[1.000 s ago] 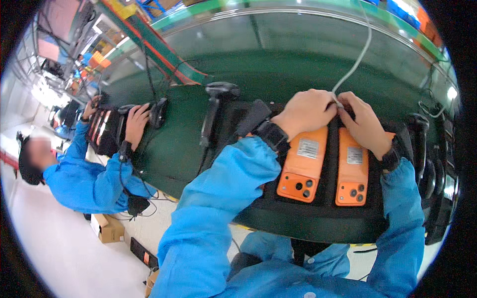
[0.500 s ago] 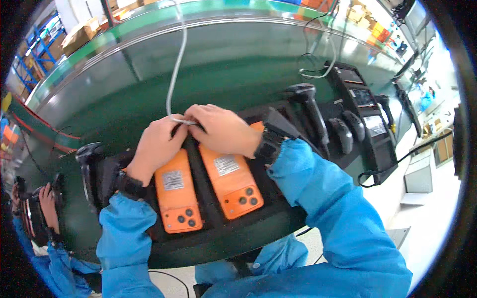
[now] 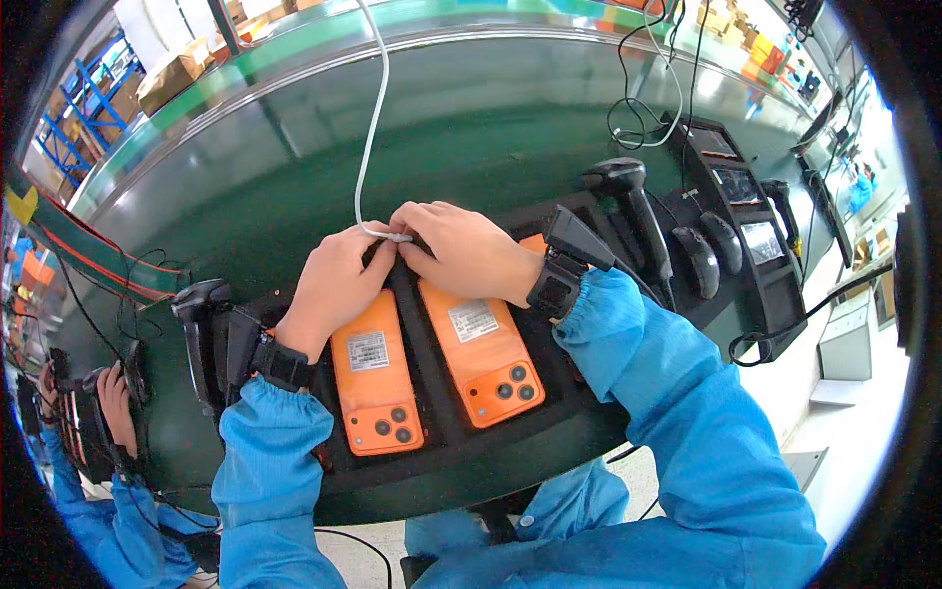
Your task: Connecting and checking handheld devices at a production workstation.
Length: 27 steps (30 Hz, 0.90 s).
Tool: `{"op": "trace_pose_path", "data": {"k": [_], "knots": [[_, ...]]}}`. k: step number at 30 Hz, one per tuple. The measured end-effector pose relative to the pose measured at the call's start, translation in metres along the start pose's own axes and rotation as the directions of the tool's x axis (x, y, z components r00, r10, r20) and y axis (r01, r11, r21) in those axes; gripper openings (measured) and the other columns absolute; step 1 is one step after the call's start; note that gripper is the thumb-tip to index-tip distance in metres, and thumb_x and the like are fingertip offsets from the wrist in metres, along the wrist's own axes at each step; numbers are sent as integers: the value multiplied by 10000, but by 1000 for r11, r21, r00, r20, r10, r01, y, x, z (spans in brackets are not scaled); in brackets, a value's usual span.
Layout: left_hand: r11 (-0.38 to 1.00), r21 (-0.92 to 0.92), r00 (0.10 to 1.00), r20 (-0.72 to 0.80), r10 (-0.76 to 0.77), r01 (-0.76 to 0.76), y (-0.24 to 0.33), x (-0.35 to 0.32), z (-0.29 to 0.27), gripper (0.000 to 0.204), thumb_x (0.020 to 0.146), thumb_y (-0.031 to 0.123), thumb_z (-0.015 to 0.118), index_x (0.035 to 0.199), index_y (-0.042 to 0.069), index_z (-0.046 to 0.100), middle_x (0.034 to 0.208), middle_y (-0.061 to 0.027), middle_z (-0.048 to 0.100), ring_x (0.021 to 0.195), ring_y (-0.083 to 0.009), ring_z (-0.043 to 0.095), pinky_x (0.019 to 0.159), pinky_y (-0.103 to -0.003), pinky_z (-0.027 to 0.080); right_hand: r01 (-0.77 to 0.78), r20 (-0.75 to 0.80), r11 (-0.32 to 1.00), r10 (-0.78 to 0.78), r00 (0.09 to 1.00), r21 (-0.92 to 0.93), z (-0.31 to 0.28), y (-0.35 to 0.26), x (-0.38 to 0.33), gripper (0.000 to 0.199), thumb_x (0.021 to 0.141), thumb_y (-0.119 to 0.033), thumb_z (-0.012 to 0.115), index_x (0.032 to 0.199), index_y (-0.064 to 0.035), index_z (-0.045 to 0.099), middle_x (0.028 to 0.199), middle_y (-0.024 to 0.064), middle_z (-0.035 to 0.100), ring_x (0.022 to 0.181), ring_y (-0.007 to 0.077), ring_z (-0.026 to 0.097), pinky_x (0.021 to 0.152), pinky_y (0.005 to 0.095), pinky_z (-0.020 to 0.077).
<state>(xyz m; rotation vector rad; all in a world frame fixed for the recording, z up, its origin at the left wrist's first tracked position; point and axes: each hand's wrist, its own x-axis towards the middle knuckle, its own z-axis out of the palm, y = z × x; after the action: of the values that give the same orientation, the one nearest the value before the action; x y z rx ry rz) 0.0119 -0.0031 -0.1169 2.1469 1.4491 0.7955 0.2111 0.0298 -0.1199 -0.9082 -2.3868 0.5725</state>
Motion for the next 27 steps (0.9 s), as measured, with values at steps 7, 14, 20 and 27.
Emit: {"op": "trace_pose_path", "data": {"k": [7, 14, 20, 27], "knots": [[1000, 30, 1000, -12, -4, 4, -2, -1, -1, 247, 948, 110, 564, 1118, -29, 678, 1048, -219, 710, 967, -377, 690, 847, -385, 526, 42, -35, 999, -42, 998, 9, 4, 2, 1, 232, 952, -195, 566, 1104, -21, 549, 1015, 189, 661, 1023, 379, 637, 887, 470, 513], [999, 32, 1000, -19, 6, -5, 0, -1, 0, 245, 960, 125, 567, 1113, -37, 670, 1037, -224, 704, 949, -383, 686, 835, -385, 524, 12, -17, 1000, -11, 1000, 9, 2, 1, 0, 232, 955, -178, 582, 1126, -26, 543, 1030, 174, 675, 1035, 366, 647, 887, 451, 515], [1000, 28, 1000, -13, 0, 0, 1, 0, 0, 245, 963, 128, 570, 1116, -37, 667, 1026, -217, 708, 939, -382, 688, 834, -386, 522, -6, 10, 1000, 5, 1000, 26, 1, 1, 1, 231, 961, -177, 578, 1127, -22, 535, 1036, 191, 685, 1025, 379, 658, 878, 453, 522], [1000, 28, 1000, -17, -4, 4, -1, 0, 0, 240, 966, 125, 569, 1114, -36, 667, 1016, -216, 708, 940, -378, 689, 827, -388, 522, -16, 20, 1000, 15, 1000, 19, 1, 0, 1, 230, 962, -177, 574, 1127, -21, 536, 1047, 194, 687, 1029, 382, 655, 881, 456, 520]]}}
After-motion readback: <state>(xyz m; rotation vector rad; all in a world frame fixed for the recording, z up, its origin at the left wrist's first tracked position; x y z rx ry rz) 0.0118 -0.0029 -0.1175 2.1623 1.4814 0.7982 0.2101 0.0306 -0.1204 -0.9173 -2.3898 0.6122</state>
